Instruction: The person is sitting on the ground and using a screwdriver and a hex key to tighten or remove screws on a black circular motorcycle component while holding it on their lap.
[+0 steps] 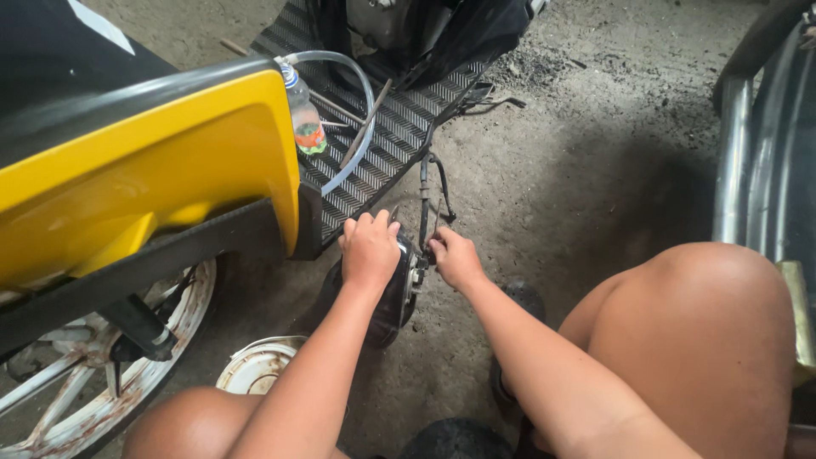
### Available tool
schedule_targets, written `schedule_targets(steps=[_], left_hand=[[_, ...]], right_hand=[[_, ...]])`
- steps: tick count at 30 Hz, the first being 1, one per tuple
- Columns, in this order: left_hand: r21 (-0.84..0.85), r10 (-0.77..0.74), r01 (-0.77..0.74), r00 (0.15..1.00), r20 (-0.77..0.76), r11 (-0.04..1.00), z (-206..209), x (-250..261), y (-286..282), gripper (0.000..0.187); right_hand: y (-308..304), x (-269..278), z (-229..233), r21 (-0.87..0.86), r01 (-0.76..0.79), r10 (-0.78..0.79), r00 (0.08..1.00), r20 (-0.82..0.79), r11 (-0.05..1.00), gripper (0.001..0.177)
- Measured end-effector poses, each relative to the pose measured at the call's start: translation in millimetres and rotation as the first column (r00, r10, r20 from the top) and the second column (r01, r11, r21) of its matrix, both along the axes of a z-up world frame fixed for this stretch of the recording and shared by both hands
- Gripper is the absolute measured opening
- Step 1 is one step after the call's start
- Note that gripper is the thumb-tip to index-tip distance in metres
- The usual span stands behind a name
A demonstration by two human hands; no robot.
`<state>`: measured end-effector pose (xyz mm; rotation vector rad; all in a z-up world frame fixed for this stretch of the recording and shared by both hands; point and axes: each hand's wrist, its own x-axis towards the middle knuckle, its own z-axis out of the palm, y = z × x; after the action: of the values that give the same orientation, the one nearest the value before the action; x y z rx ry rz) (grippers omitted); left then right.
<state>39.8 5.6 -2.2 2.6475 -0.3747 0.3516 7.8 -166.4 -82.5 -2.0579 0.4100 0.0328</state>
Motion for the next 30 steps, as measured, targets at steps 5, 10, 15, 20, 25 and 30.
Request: schedule_targets(steps=[5,10,15,20,25,30], left_hand=[[0.025,-0.03,0.031,1.0,-0.006,0.999,-1,-3,1,0.021],[0.022,-0.035,0.035,0.999,-0.014,0.999,-1,0,4,0.022],[-0.032,-0.029,0.029,0.999,-0.021,0.999,-2,7,8,0.026],[-0.015,-0.033,0.032,0.999,-0.023,0.999,-5,9,10,0.025],[-0.035,-0.035,0.035,0.999,-0.011,0.999,-4,12,12,0.026],[-0.014,-0.032,0.032,0.999,-0.022,0.999,-3,12,12,0.025]], right_hand=[[2,-8,4,-0.129,-0.015,0.036,0.987,0.159,0.992,0.012],[3,-13,13,-0.142,-0.063,0.086,0.983,0.163,0.988,0.011],[11,-30,28,-0.273,-0.126,0.22,0.912,0.346,0.954,0.009],[19,-47,38,-0.291,-0.11,0.227,0.884,0.409,0.95,0.012],[29,-63,22,-0.305,-0.114,0.218,0.918,0.332,0.946,0.019],[25,-52,-20,-0.006,0.09,-0.082,0.928,0.364,0.996,0.013]])
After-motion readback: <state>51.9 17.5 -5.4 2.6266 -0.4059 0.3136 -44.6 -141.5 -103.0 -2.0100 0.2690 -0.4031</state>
